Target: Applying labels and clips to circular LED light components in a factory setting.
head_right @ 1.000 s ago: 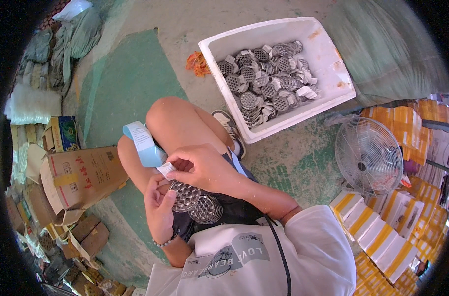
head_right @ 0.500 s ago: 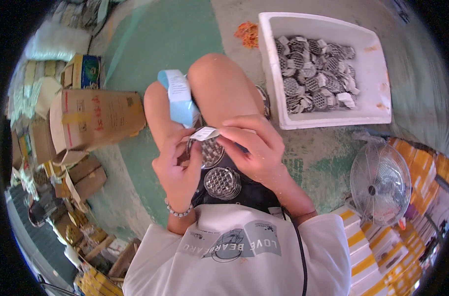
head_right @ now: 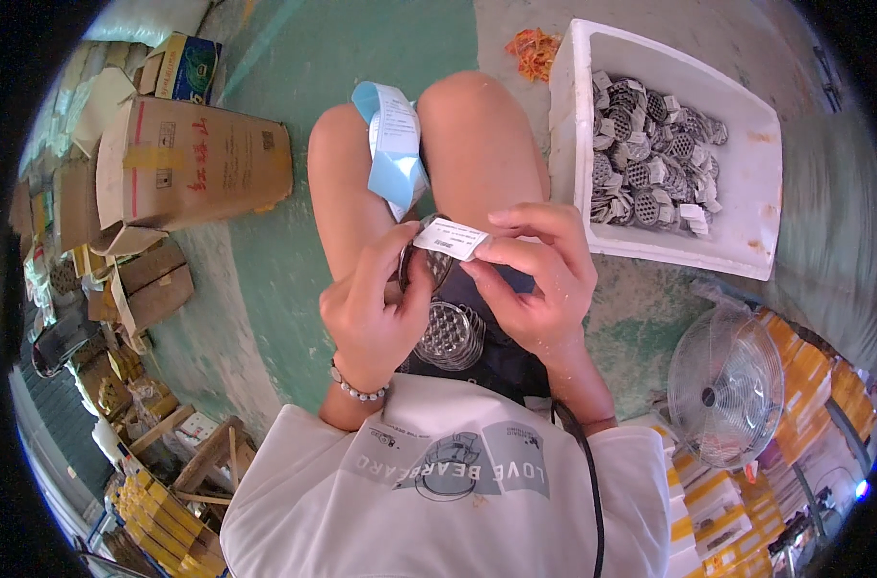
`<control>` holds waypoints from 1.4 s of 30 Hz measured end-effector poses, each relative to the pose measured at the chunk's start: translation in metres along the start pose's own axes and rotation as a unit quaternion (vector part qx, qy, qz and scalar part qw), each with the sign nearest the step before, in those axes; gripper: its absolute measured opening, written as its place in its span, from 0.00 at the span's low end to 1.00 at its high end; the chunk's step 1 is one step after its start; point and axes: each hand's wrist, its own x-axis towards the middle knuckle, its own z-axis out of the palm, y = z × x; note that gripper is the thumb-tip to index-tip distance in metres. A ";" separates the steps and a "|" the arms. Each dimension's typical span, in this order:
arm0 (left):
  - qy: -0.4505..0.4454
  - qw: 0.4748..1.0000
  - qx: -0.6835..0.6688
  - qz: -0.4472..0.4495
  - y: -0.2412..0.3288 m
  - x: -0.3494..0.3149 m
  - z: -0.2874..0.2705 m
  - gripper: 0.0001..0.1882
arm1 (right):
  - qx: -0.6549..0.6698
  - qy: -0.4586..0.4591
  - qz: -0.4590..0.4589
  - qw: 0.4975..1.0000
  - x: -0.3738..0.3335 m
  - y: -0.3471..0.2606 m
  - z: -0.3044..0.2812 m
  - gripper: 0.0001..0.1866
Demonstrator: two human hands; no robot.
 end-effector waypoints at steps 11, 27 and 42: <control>-0.066 0.987 -0.112 -0.100 -0.002 0.000 -0.009 0.11 | -0.149 -0.001 -0.165 0.975 -0.007 0.001 -0.003 0.17; -0.140 0.971 -0.159 -0.110 -0.013 0.006 -0.017 0.10 | -0.064 -0.111 -0.115 0.985 0.012 0.000 -0.013 0.13; -0.083 0.933 -0.319 -0.144 -0.017 -0.005 0.023 0.12 | -0.179 -0.100 -0.031 0.978 -0.008 -0.008 -0.009 0.12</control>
